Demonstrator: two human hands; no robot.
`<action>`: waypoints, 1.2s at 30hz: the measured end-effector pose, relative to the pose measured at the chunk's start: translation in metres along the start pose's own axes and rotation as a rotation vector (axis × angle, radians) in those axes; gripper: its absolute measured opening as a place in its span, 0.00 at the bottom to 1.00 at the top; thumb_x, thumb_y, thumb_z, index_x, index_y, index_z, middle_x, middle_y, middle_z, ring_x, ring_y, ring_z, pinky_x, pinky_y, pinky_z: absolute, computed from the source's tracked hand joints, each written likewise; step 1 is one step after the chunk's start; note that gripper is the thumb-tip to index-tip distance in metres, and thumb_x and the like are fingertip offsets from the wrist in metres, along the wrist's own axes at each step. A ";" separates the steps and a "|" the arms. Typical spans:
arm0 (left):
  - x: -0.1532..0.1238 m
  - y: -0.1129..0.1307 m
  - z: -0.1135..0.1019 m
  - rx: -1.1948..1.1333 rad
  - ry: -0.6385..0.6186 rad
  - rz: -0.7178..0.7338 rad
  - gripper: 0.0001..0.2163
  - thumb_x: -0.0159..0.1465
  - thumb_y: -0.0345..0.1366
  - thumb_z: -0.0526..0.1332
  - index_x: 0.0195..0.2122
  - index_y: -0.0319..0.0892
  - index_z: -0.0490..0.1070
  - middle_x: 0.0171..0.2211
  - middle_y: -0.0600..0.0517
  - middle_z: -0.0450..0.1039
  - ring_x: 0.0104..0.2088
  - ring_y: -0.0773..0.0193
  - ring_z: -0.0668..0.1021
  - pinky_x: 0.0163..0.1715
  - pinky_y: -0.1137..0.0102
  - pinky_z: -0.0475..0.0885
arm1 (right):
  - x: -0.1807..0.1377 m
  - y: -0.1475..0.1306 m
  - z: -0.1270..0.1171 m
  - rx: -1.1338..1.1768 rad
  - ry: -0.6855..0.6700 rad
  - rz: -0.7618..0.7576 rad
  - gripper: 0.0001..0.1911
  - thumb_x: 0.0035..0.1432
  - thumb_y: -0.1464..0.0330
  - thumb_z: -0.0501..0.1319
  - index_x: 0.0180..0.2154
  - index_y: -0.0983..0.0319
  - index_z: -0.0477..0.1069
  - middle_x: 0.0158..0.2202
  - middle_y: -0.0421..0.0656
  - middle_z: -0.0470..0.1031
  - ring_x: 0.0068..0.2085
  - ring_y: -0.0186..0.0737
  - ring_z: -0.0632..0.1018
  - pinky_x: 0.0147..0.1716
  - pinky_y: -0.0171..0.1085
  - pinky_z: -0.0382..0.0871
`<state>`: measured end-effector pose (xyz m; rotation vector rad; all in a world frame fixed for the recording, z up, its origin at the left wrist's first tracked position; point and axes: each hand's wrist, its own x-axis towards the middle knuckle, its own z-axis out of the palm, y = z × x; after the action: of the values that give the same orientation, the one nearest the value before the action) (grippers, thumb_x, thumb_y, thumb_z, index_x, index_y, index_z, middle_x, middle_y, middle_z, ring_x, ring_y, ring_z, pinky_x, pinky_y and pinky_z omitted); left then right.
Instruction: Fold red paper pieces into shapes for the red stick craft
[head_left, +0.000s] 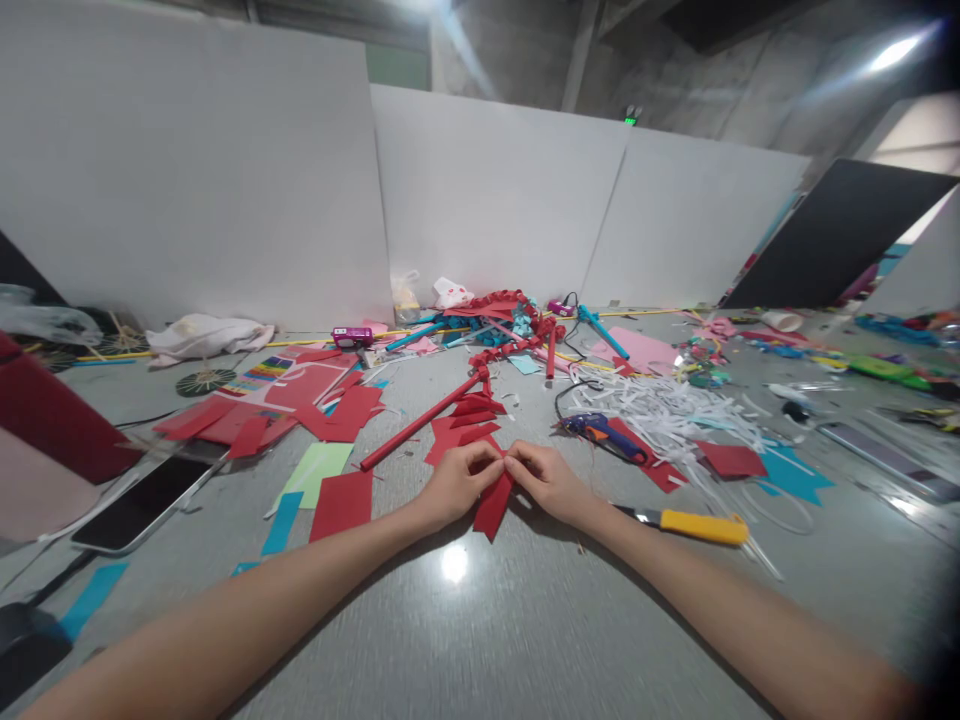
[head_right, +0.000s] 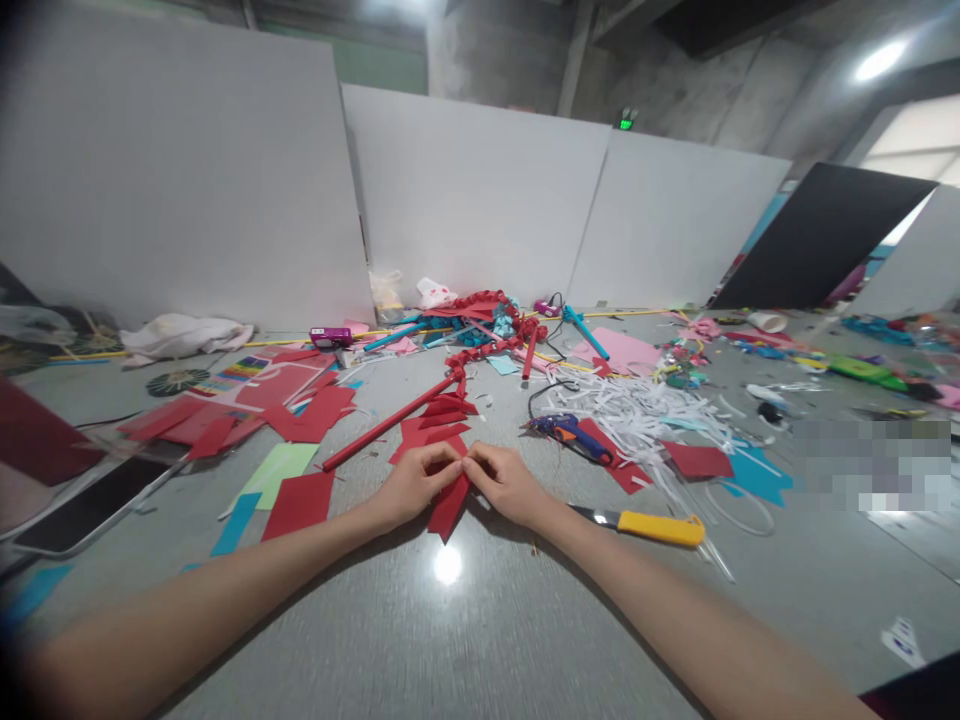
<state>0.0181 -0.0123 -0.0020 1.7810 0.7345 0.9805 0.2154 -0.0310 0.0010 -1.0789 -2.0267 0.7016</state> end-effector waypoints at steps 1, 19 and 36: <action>0.000 0.000 0.000 -0.005 -0.010 -0.005 0.12 0.68 0.41 0.61 0.34 0.38 0.74 0.33 0.51 0.75 0.35 0.64 0.75 0.37 0.71 0.68 | 0.000 -0.001 0.000 0.005 0.000 -0.005 0.17 0.72 0.59 0.54 0.31 0.61 0.64 0.27 0.36 0.64 0.29 0.34 0.65 0.30 0.34 0.56; -0.001 0.003 0.002 -0.032 -0.050 -0.036 0.12 0.68 0.40 0.60 0.32 0.38 0.73 0.29 0.53 0.72 0.31 0.67 0.71 0.32 0.73 0.64 | 0.001 0.001 0.000 0.018 0.022 0.007 0.18 0.71 0.60 0.55 0.29 0.61 0.64 0.25 0.35 0.62 0.27 0.34 0.64 0.28 0.34 0.56; 0.002 -0.001 0.000 -0.005 0.029 -0.032 0.13 0.68 0.43 0.59 0.33 0.39 0.71 0.31 0.52 0.73 0.33 0.64 0.73 0.35 0.70 0.67 | 0.001 -0.002 -0.001 0.054 -0.005 0.029 0.20 0.72 0.57 0.54 0.29 0.61 0.64 0.25 0.36 0.64 0.28 0.34 0.65 0.28 0.34 0.57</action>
<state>0.0188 -0.0105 -0.0025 1.7485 0.7760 0.9881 0.2143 -0.0310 0.0035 -1.0780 -1.9882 0.7704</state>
